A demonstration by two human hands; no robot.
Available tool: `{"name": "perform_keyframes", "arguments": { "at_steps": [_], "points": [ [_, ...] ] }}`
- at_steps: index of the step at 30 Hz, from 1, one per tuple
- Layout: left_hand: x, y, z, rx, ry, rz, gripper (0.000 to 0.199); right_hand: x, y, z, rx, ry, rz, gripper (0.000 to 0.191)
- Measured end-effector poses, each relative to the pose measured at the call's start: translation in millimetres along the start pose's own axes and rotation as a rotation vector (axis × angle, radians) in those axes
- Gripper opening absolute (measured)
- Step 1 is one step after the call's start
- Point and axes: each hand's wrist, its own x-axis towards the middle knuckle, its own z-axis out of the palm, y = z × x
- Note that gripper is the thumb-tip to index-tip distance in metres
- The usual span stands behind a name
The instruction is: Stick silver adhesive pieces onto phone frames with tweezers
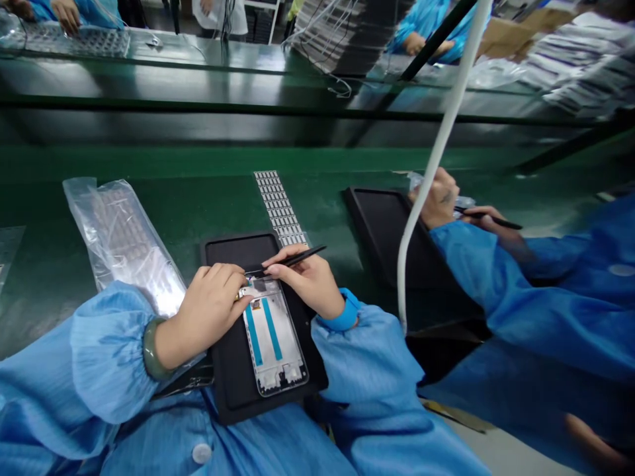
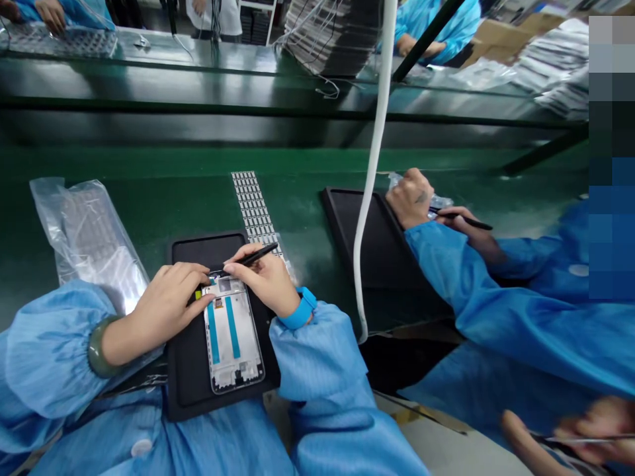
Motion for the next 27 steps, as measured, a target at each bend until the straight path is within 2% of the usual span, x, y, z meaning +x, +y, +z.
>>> {"name": "perform_keyframes", "arguments": {
  "at_steps": [4,7,14,27],
  "points": [
    [0.0,-0.8,0.7,-0.015,0.005,-0.006,0.017,5.7,1.7,4.5,-0.090,-0.111,0.003,0.021],
    [0.7,0.1,-0.6,-0.011,-0.002,-0.004,0.016,7.0,1.0,4.1,-0.139,-0.143,-0.002,0.018],
    [1.4,1.5,-2.3,-0.032,-0.004,-0.016,0.015,6.3,2.8,2.8,-0.154,-0.130,-0.038,0.015],
    [1.5,2.7,-2.5,-0.023,0.014,-0.009,0.014,1.9,11.2,4.5,-0.251,-0.070,-0.261,0.012]
  ]
}}
